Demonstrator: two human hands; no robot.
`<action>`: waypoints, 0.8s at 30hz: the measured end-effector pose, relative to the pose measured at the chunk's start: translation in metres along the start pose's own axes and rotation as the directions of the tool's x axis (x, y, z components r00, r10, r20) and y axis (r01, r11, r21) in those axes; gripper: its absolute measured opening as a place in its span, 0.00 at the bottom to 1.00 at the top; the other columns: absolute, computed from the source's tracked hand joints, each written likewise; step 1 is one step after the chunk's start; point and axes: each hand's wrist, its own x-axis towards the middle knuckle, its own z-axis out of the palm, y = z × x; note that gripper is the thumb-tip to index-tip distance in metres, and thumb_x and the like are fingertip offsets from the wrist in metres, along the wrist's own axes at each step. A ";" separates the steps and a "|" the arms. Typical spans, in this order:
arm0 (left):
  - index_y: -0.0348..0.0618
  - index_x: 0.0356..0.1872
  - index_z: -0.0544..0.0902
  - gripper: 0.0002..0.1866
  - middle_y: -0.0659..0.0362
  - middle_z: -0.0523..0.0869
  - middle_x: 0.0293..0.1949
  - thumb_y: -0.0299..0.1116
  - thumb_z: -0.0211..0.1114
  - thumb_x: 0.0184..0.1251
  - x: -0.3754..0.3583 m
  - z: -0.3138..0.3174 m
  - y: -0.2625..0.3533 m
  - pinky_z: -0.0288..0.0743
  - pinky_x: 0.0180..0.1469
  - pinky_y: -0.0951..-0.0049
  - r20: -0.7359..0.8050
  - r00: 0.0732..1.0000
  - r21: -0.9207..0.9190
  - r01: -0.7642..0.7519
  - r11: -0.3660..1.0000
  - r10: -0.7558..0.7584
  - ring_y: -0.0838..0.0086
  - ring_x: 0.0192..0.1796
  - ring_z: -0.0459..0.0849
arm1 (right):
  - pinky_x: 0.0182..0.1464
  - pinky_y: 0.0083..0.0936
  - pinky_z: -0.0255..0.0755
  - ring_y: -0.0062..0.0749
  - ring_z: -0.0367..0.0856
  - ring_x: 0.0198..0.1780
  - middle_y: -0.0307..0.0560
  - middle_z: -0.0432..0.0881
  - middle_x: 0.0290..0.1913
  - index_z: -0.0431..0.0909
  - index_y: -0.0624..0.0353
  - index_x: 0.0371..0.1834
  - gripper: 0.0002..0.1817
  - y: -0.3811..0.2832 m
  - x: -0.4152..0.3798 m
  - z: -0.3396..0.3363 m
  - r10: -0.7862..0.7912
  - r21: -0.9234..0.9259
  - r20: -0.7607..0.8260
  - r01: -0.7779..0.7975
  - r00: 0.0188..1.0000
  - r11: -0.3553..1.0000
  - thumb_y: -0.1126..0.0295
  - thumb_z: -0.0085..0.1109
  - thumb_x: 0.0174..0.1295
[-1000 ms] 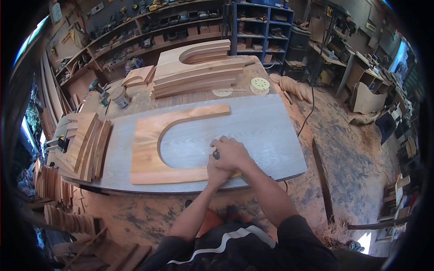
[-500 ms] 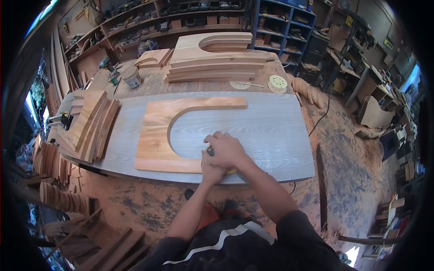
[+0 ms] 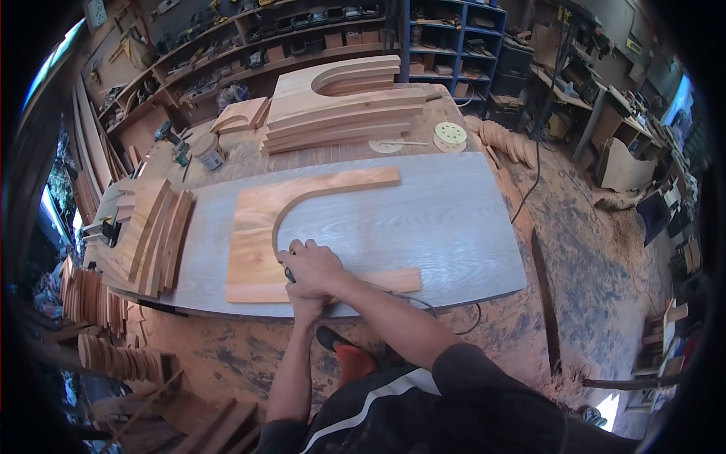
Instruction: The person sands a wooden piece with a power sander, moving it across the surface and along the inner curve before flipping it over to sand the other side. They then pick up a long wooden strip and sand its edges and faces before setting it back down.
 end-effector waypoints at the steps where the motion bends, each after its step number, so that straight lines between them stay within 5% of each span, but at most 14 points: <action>1: 0.31 0.49 0.90 0.22 0.49 0.95 0.46 0.31 0.85 0.55 0.000 0.004 -0.006 0.86 0.49 0.59 0.023 1.000 0.031 -0.010 0.999 0.009 0.65 0.47 0.93 | 0.62 0.52 0.84 0.58 0.82 0.65 0.58 0.82 0.65 0.81 0.51 0.68 0.34 0.002 -0.004 -0.003 0.011 0.005 0.004 -0.011 1.000 1.000 0.56 0.73 0.56; 9: 0.32 0.56 0.87 0.30 0.47 0.94 0.49 0.37 0.88 0.55 -0.006 0.056 -0.009 0.86 0.54 0.56 0.165 0.984 -0.139 -0.048 0.989 0.071 0.58 0.50 0.94 | 0.64 0.50 0.82 0.53 0.82 0.66 0.53 0.82 0.67 0.82 0.47 0.69 0.32 0.041 -0.048 -0.019 0.094 -0.009 -0.071 -0.095 0.993 0.995 0.52 0.71 0.60; 11: 0.34 0.56 0.89 0.26 0.52 0.95 0.51 0.36 0.86 0.59 -0.010 0.075 -0.014 0.85 0.55 0.60 0.212 0.976 0.016 -0.054 0.998 0.050 0.67 0.52 0.93 | 0.66 0.50 0.81 0.52 0.82 0.66 0.51 0.82 0.67 0.83 0.46 0.68 0.30 0.052 -0.062 -0.023 0.158 0.004 -0.105 -0.159 0.982 0.987 0.49 0.69 0.65; 13: 0.35 0.51 0.91 0.23 0.52 0.96 0.46 0.37 0.86 0.59 -0.013 0.090 0.005 0.87 0.52 0.60 0.205 0.974 0.030 -0.105 0.994 0.097 0.65 0.48 0.95 | 0.66 0.50 0.80 0.52 0.82 0.67 0.51 0.82 0.67 0.83 0.44 0.68 0.28 0.061 -0.076 -0.031 0.183 -0.007 -0.103 -0.185 0.978 0.983 0.46 0.67 0.68; 16: 0.35 0.58 0.88 0.30 0.47 0.95 0.52 0.42 0.86 0.58 -0.018 0.116 0.031 0.84 0.63 0.57 0.274 0.947 0.060 -0.189 0.980 0.166 0.58 0.55 0.94 | 0.66 0.51 0.80 0.56 0.83 0.65 0.53 0.82 0.67 0.83 0.46 0.69 0.31 0.076 -0.097 -0.042 0.253 -0.005 -0.130 -0.256 0.959 0.967 0.46 0.68 0.65; 18: 0.43 0.71 0.80 0.47 0.50 0.84 0.69 0.60 0.85 0.53 -0.019 0.134 0.045 0.45 0.87 0.33 0.311 0.943 0.066 -0.143 0.988 0.116 0.48 0.75 0.78 | 0.67 0.51 0.80 0.56 0.83 0.64 0.53 0.82 0.67 0.83 0.46 0.69 0.32 0.085 -0.109 -0.052 0.269 -0.037 -0.123 -0.275 0.955 0.961 0.47 0.70 0.62; 24: 0.43 0.72 0.77 0.50 0.49 0.83 0.66 0.57 0.88 0.49 -0.018 0.158 0.070 0.49 0.85 0.30 0.271 0.933 -0.051 -0.234 0.971 0.239 0.48 0.72 0.80 | 0.67 0.50 0.81 0.58 0.84 0.65 0.56 0.82 0.67 0.83 0.48 0.68 0.37 0.113 -0.125 -0.072 0.254 -0.159 -0.058 -0.260 0.966 0.953 0.53 0.75 0.51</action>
